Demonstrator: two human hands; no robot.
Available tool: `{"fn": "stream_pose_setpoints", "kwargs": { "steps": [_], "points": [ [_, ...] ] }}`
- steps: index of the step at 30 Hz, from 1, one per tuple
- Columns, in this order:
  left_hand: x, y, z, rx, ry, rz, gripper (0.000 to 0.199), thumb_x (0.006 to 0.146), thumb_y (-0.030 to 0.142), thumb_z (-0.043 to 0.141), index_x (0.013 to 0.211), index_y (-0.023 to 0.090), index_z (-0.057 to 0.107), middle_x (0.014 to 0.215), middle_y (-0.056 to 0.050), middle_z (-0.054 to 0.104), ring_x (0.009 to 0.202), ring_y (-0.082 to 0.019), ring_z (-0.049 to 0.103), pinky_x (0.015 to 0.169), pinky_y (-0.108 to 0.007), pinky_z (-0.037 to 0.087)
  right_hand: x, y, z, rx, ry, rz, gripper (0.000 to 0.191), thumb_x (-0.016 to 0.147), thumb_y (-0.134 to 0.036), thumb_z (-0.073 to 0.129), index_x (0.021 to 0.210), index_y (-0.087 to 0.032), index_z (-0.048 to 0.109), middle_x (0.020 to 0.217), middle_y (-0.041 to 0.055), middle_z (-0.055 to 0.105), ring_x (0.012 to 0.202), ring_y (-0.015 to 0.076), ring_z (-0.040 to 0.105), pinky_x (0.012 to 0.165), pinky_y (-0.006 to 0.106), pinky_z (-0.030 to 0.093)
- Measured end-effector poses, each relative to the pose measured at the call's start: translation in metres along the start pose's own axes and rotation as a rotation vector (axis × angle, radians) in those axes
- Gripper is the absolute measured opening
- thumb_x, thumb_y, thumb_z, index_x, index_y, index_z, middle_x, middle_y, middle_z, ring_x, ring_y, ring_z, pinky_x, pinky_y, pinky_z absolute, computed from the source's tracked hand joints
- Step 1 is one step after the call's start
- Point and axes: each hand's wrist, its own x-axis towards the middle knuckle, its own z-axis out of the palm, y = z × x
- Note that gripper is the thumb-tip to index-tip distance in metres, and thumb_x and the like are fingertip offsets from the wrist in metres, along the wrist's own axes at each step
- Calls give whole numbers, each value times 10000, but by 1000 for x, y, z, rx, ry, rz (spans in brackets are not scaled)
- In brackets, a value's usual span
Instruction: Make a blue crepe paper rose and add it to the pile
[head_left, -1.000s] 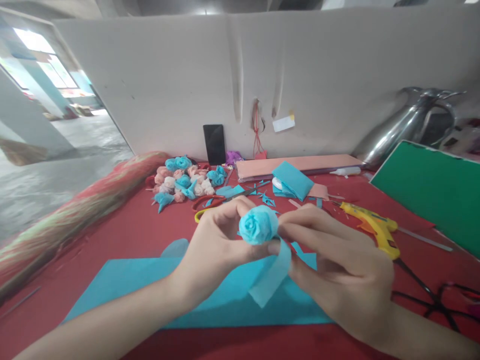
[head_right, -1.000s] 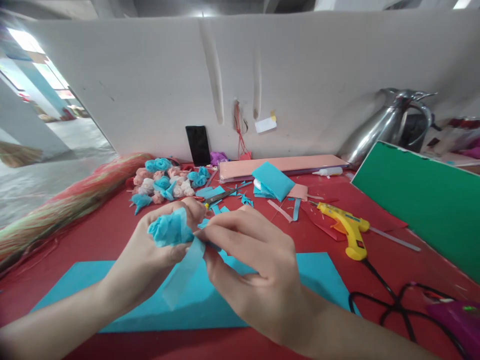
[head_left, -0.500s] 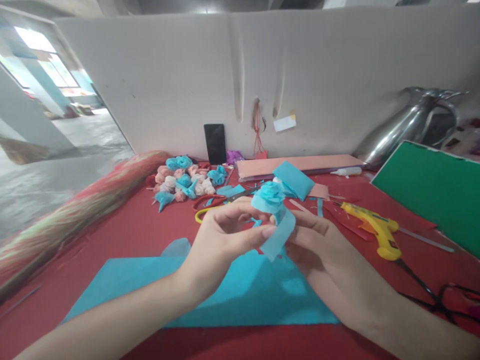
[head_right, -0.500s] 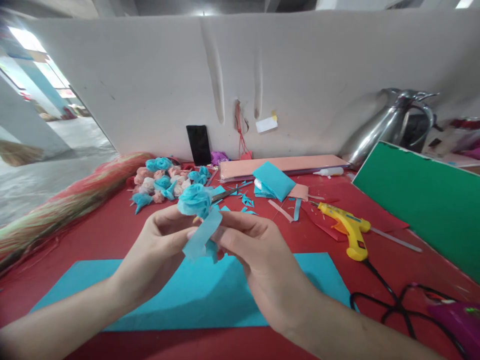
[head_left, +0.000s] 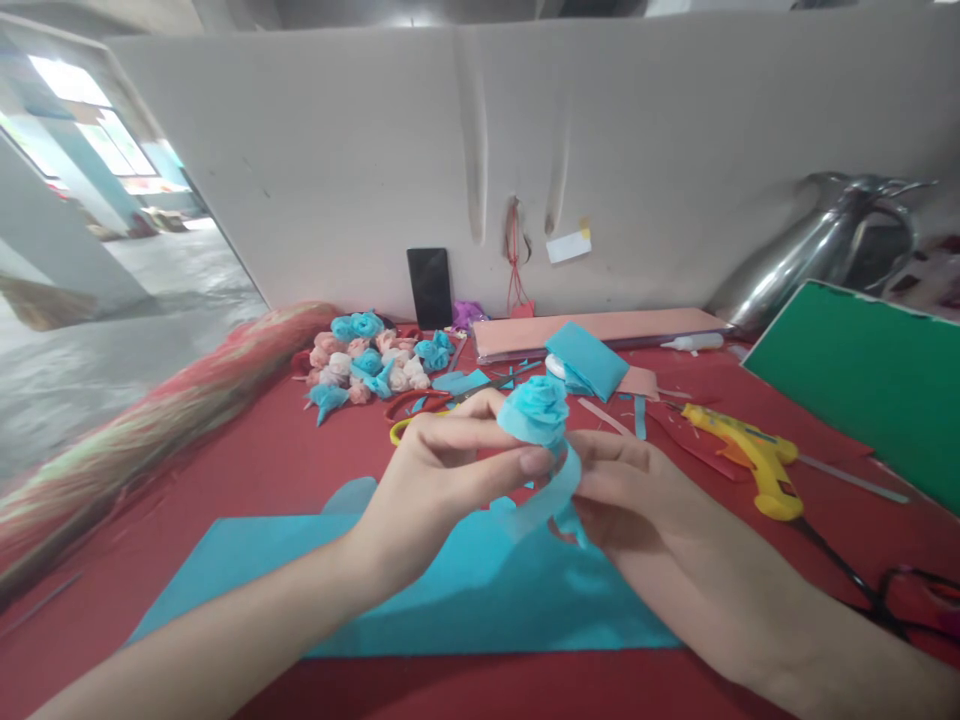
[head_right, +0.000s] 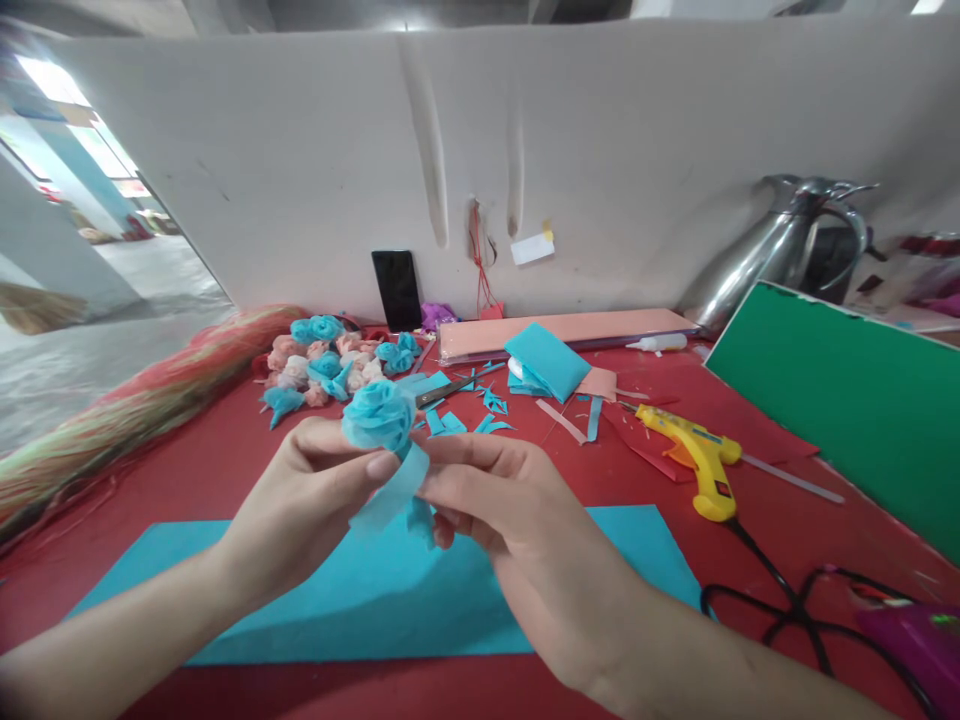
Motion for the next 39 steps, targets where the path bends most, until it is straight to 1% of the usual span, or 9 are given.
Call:
{"fn": "stream_pose_setpoints", "kwargs": {
  "steps": [5, 10, 14, 19, 22, 27, 30, 34, 39],
  "points": [
    [1, 3, -1, 17, -65, 46, 66, 697, 315, 745, 640, 287, 765, 640, -21, 635, 765, -208, 627, 619, -281, 538, 1, -1, 0, 64, 9, 75, 93, 627, -241, 767, 665, -191, 699, 638, 0, 530, 575, 86, 429, 525, 190, 414],
    [5, 5, -3, 75, -117, 97, 78, 688, 316, 746, 616, 291, 761, 733, -32, 663, 838, -215, 619, 574, -243, 543, 0, -3, 0, 136, -36, 130, 77, 619, -185, 761, 666, -181, 700, 629, -2, 506, 573, 77, 412, 490, 162, 381],
    [7, 8, -2, 86, -92, 133, 107, 657, 199, 752, 571, 263, 747, 703, -14, 642, 755, -179, 612, 635, -252, 543, -1, -1, -1, 119, -39, 129, 75, 609, -154, 743, 652, -182, 689, 616, -13, 496, 528, 61, 389, 458, 159, 368],
    [3, 5, 0, 47, 32, 120, 82, 656, 258, 772, 587, 245, 730, 686, -7, 631, 788, -181, 620, 659, -258, 537, 1, 0, 2, -140, 42, -37, 52, 662, -218, 702, 706, -189, 702, 594, -19, 524, 500, 56, 396, 441, 157, 355],
    [2, 5, 0, 48, 78, 119, 75, 646, 284, 787, 618, 245, 730, 670, 11, 623, 684, -136, 615, 589, -223, 525, 1, -1, 5, -327, 59, -137, 78, 665, -156, 702, 718, -210, 719, 573, -35, 522, 499, 52, 391, 447, 146, 349],
    [0, 8, 4, -73, -37, 41, 90, 693, 225, 747, 623, 188, 706, 585, 26, 603, 435, -77, 561, 442, -203, 499, -2, 3, 4, -367, -81, -333, 162, 822, -204, 594, 722, -240, 715, 559, -37, 528, 515, 60, 418, 469, 149, 351],
    [0, 6, 3, -158, -108, -3, 91, 742, 205, 709, 658, 173, 693, 597, 23, 619, 442, -98, 604, 430, -205, 509, -2, 6, 0, -303, -134, -255, 211, 878, -274, 548, 738, -224, 697, 563, -27, 532, 551, 77, 454, 507, 179, 364],
    [1, 0, 1, -245, -203, 18, 117, 790, 192, 672, 678, 160, 689, 589, 43, 603, 474, -98, 643, 507, -210, 557, 0, 7, -2, -178, -122, -103, 275, 849, -362, 592, 658, -176, 658, 614, -9, 528, 558, 82, 448, 536, 206, 375],
    [1, 2, 3, -278, -258, -22, 136, 821, 180, 633, 702, 142, 685, 578, 29, 618, 507, -155, 682, 521, -249, 571, 2, 5, 0, -25, -192, -41, 236, 859, -307, 584, 681, -167, 650, 649, -2, 533, 613, 90, 479, 557, 203, 374]
  ]
}}
